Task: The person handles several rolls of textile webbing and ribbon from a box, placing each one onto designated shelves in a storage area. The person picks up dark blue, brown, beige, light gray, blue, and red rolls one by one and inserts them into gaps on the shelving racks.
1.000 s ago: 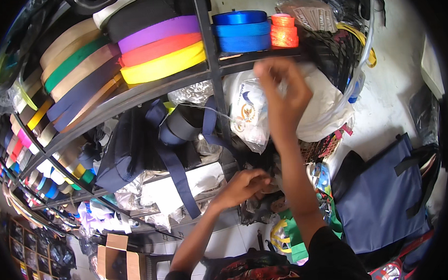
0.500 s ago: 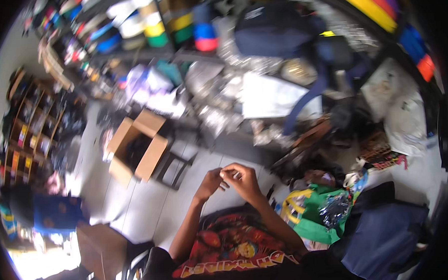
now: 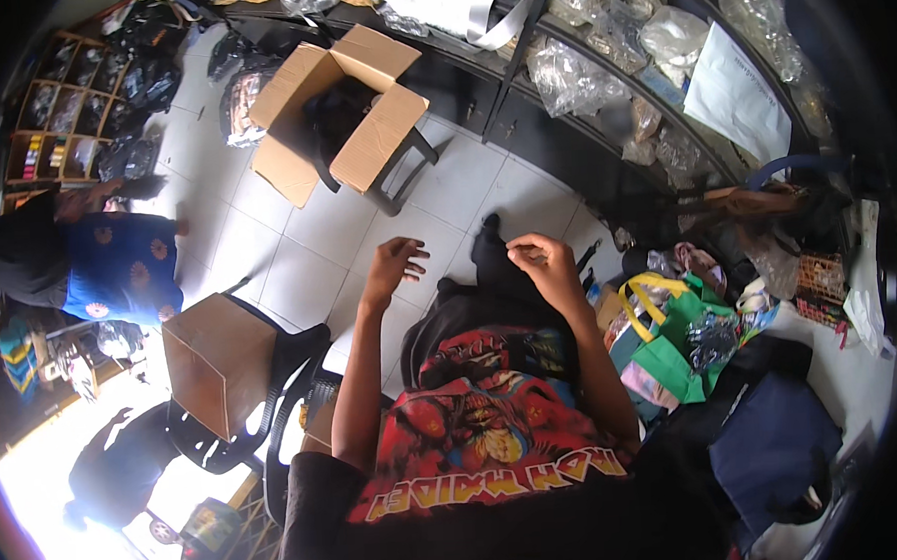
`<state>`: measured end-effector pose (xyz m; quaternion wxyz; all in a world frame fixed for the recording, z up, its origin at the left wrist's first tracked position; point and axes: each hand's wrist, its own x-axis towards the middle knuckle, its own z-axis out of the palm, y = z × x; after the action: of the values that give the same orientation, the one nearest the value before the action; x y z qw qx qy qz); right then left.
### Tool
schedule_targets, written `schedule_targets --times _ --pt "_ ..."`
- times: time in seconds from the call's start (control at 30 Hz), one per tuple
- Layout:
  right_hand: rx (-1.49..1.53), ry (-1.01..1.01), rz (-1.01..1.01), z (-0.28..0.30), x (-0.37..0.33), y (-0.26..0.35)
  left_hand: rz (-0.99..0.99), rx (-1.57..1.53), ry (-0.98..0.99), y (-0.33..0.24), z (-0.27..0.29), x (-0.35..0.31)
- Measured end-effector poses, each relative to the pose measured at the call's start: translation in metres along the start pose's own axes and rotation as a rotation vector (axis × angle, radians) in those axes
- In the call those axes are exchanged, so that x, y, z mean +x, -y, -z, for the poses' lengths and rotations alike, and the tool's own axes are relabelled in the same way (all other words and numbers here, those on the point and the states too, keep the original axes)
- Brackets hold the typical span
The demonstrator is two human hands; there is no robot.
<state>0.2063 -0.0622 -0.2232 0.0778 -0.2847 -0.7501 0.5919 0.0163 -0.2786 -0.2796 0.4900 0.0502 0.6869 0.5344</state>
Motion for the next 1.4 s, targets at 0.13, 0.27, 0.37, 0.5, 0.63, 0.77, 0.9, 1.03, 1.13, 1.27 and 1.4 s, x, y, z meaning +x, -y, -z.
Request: schedule_targets --times 0.13,0.27,0.37,0.5,0.63,0.77,0.9,1.03,1.13,1.27,1.4 --pt "-0.058 -0.001 -0.095 -0.007 0.015 -0.004 0.006 0.068 0.021 -0.014 0.023 0.036" --pt "-0.110 0.005 -0.146 -0.034 0.057 -0.026 -0.058 0.115 -0.009 -0.020 0.050 0.065" --pt "-0.203 0.048 -0.167 -0.056 0.093 -0.050 0.009 0.156 -0.065 -0.008 0.053 0.080" --pt "-0.238 0.216 -0.175 -0.110 0.150 -0.036 0.068 0.305 -0.146 -0.019 0.075 0.093" --pt "-0.165 0.313 -0.162 -0.136 0.175 -0.025 0.075 0.353 -0.180 -0.024 0.076 0.108" --pt "-0.106 0.251 -0.260 -0.200 0.215 -0.004 -0.037 0.533 -0.235 -0.070 0.131 0.150" --pt "-0.117 0.099 -0.380 -0.166 0.167 -0.043 -0.242 0.672 -0.122 -0.019 0.068 0.170" --pt "-0.171 -0.289 -0.398 -0.216 0.161 -0.052 -0.413 1.126 0.300 -0.029 0.102 0.209" --pt "-0.300 -0.435 -0.522 -0.203 0.130 -0.062 -0.550 1.706 0.504 -0.019 0.079 0.195" --pt "-0.384 -0.571 -0.575 -0.195 0.121 -0.046 -0.318 1.920 0.584 -0.039 0.059 0.196" --pt "-0.298 -0.692 -0.644 -0.241 0.140 -0.030 -0.508 1.618 0.684 -0.032 0.104 0.219"
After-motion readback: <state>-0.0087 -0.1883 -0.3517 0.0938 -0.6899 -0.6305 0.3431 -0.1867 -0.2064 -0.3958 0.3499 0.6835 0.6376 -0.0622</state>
